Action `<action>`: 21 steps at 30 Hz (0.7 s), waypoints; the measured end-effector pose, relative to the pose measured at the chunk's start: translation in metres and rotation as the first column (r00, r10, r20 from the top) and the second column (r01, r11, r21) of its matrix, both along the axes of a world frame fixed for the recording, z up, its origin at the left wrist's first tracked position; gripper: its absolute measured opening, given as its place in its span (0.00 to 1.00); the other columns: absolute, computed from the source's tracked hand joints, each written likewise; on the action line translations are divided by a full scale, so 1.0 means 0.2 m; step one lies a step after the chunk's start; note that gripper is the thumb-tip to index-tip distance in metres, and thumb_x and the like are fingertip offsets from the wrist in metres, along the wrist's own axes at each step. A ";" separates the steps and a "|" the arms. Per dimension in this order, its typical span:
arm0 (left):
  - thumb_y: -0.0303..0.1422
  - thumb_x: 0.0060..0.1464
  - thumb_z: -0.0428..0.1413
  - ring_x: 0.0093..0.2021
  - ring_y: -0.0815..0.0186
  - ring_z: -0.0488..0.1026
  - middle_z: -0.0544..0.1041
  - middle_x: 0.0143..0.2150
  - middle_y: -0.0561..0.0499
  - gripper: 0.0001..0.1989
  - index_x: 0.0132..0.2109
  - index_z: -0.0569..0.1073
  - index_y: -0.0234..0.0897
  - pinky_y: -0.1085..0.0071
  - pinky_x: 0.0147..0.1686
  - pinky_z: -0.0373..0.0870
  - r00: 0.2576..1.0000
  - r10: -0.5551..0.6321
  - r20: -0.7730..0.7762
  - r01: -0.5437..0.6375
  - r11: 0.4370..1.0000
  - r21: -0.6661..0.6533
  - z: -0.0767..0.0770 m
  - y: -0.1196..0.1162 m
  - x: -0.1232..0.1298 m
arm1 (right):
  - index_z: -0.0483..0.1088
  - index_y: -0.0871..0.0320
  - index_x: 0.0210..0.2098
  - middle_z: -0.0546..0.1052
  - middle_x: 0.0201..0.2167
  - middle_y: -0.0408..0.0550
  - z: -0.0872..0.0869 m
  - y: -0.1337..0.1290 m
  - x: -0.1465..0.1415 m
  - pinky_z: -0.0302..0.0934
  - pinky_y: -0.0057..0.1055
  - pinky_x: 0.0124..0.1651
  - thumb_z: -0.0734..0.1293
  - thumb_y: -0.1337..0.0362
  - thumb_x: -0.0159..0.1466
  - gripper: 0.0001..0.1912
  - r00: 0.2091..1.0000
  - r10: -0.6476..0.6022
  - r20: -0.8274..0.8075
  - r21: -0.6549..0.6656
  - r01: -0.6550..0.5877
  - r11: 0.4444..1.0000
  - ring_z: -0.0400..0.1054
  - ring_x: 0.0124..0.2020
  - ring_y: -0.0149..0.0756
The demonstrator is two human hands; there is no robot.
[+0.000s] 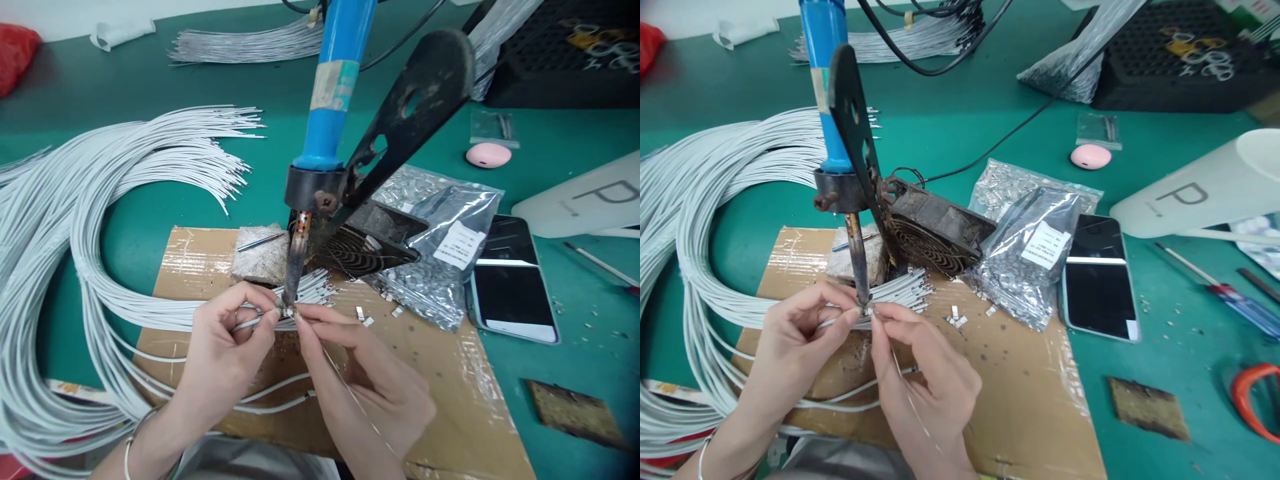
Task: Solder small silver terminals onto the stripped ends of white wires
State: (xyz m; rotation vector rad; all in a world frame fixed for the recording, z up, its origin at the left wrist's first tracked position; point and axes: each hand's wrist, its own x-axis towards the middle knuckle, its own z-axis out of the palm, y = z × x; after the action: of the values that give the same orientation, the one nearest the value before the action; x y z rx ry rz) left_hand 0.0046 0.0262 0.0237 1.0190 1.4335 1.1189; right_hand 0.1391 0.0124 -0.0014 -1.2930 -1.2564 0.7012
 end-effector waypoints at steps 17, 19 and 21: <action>0.29 0.56 0.64 0.21 0.78 0.58 0.77 0.36 0.50 0.08 0.31 0.74 0.33 0.82 0.19 0.51 0.999 -0.025 -0.022 0.023 0.997 -0.073 0.00 -0.03 -0.01 | 0.78 0.55 0.39 0.82 0.31 0.41 -0.03 -0.03 0.11 0.73 0.27 0.36 0.74 0.68 0.67 0.03 0.983 -0.151 -0.102 -0.076 0.143 0.987 0.78 0.31 0.31; 0.30 0.56 0.64 0.21 0.78 0.56 0.75 0.34 0.51 0.09 0.31 0.73 0.33 0.81 0.19 0.48 0.999 -0.041 -0.013 0.040 0.996 -0.075 0.00 -0.04 -0.01 | 0.78 0.55 0.32 0.76 0.24 0.40 -0.04 -0.04 0.25 0.70 0.27 0.31 0.71 0.61 0.70 0.10 0.924 -0.267 -0.276 -0.151 0.232 0.961 0.74 0.27 0.30; 0.31 0.59 0.63 0.21 0.78 0.54 0.74 0.35 0.52 0.09 0.31 0.73 0.34 0.80 0.19 0.46 0.999 -0.050 0.006 0.050 0.996 -0.071 -0.02 -0.06 -0.02 | 0.81 0.55 0.31 0.77 0.26 0.47 -0.08 -0.07 0.46 0.73 0.38 0.33 0.65 0.48 0.72 0.23 0.878 -0.256 -0.405 -0.176 0.200 0.964 0.75 0.28 0.37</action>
State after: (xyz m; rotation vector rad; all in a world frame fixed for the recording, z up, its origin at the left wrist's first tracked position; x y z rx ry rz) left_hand 0.0006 0.0136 0.0196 0.9963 1.4270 1.0258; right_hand 0.2310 -0.0013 -0.0184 -1.2802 -0.6988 0.8482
